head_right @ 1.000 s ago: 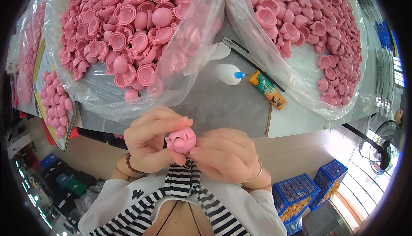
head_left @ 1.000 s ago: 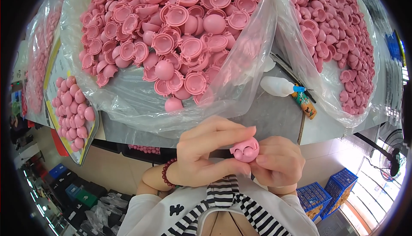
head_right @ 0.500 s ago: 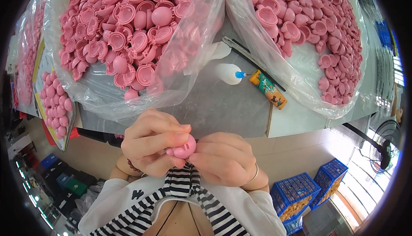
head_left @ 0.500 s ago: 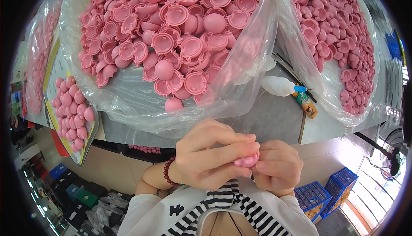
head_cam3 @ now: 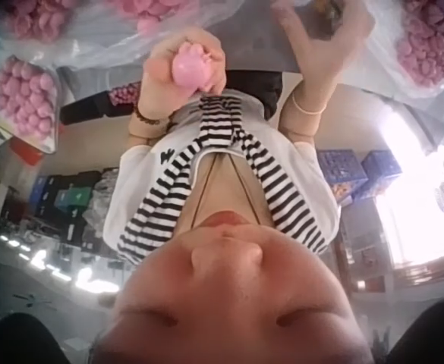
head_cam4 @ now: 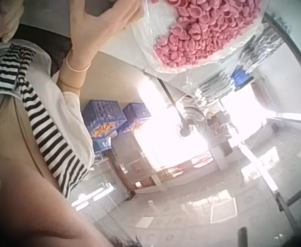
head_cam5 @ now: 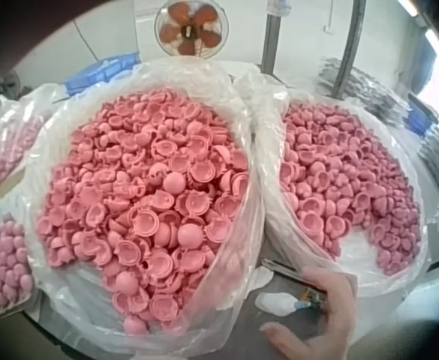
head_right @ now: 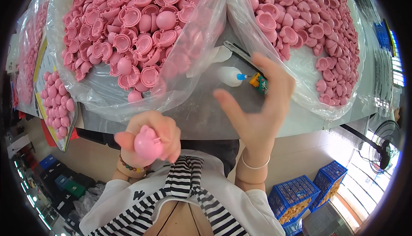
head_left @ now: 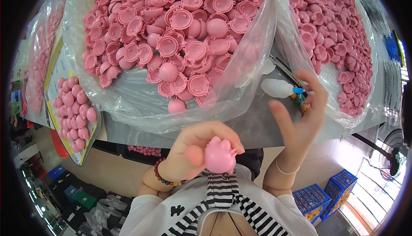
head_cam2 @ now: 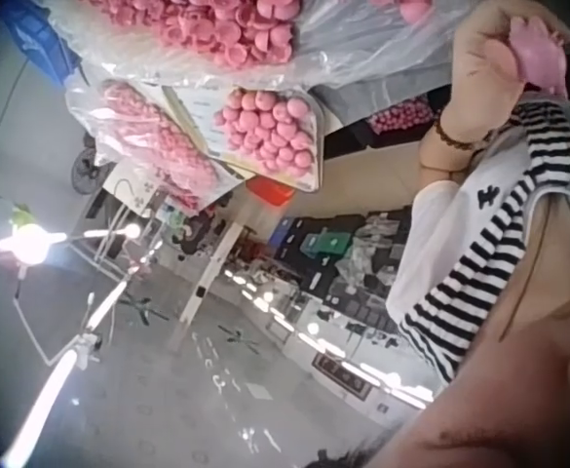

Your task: Applying glue to plastic sphere halves and pressing them together to assemble complete balls.

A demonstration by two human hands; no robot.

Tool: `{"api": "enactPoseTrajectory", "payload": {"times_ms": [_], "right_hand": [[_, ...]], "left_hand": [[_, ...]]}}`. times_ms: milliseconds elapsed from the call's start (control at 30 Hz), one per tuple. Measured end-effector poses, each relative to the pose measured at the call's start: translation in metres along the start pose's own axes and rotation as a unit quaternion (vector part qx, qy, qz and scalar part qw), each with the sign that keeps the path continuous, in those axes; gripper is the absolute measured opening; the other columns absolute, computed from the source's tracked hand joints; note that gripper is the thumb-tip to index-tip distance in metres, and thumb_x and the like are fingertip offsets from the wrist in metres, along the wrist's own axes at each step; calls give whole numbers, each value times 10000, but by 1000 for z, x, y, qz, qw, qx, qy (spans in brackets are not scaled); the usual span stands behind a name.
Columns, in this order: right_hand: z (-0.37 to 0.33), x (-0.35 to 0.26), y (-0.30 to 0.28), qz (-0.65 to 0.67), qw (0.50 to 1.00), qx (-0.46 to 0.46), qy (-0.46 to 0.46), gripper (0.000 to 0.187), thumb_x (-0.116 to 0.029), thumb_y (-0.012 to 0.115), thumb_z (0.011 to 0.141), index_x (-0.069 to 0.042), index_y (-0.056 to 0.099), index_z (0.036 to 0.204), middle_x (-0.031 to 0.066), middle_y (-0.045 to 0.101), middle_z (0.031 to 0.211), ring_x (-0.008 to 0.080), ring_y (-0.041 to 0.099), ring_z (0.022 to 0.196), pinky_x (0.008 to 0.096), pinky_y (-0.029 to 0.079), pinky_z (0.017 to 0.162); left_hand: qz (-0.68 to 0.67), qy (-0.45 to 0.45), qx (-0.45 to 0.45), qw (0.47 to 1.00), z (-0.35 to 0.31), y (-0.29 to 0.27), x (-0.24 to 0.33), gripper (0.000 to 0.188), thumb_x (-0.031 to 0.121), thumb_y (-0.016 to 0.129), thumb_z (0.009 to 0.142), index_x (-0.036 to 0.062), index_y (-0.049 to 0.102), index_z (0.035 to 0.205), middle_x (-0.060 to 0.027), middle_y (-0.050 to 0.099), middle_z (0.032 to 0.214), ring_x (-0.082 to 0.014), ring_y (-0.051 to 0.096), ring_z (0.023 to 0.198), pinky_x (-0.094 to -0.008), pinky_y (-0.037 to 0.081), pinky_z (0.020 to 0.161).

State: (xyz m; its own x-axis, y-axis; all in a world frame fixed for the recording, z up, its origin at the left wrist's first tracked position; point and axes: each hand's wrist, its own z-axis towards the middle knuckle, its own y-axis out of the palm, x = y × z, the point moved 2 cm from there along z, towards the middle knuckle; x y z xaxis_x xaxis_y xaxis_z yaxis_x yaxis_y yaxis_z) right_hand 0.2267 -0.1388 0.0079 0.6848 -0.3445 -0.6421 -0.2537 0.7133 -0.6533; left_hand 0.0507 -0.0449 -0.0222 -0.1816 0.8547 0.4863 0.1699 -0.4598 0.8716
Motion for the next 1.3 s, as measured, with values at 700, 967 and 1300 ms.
{"api": "enactPoseTrajectory", "payload": {"times_ms": [700, 967, 1300], "right_hand": [[-30, -3, 0, 348, 936, 26, 53, 419, -249, 642, 780, 85, 523, 1004, 167, 614, 841, 213, 618, 721, 252, 453, 624], [-29, 4, -16, 309, 948, 40, 70, 510, -379, 616, 783, 76, 535, 998, 127, 606, 695, 162, 572, 632, 227, 399, 575], [-35, -2, -8, 293, 955, 24, 47, 525, -389, 643, 772, 81, 534, 982, 143, 608, 736, 171, 578, 600, 235, 404, 550]], "left_hand": [[128, 92, -51, 986, -13, 2, 27, 494, 329, 779, 669, -25, 552, 928, -179, 615, 750, -273, 611, 675, -422, 530, 604], [718, 318, 525, 329, -102, -42, 156, 338, 149, 586, 841, -39, 529, 1116, -184, 569, 1096, -219, 528, 1046, -305, 394, 908], [857, 180, 398, 275, -41, -43, 132, 199, 66, 671, 700, 48, 625, 893, -59, 633, 866, -233, 534, 886, -328, 408, 810]]}}
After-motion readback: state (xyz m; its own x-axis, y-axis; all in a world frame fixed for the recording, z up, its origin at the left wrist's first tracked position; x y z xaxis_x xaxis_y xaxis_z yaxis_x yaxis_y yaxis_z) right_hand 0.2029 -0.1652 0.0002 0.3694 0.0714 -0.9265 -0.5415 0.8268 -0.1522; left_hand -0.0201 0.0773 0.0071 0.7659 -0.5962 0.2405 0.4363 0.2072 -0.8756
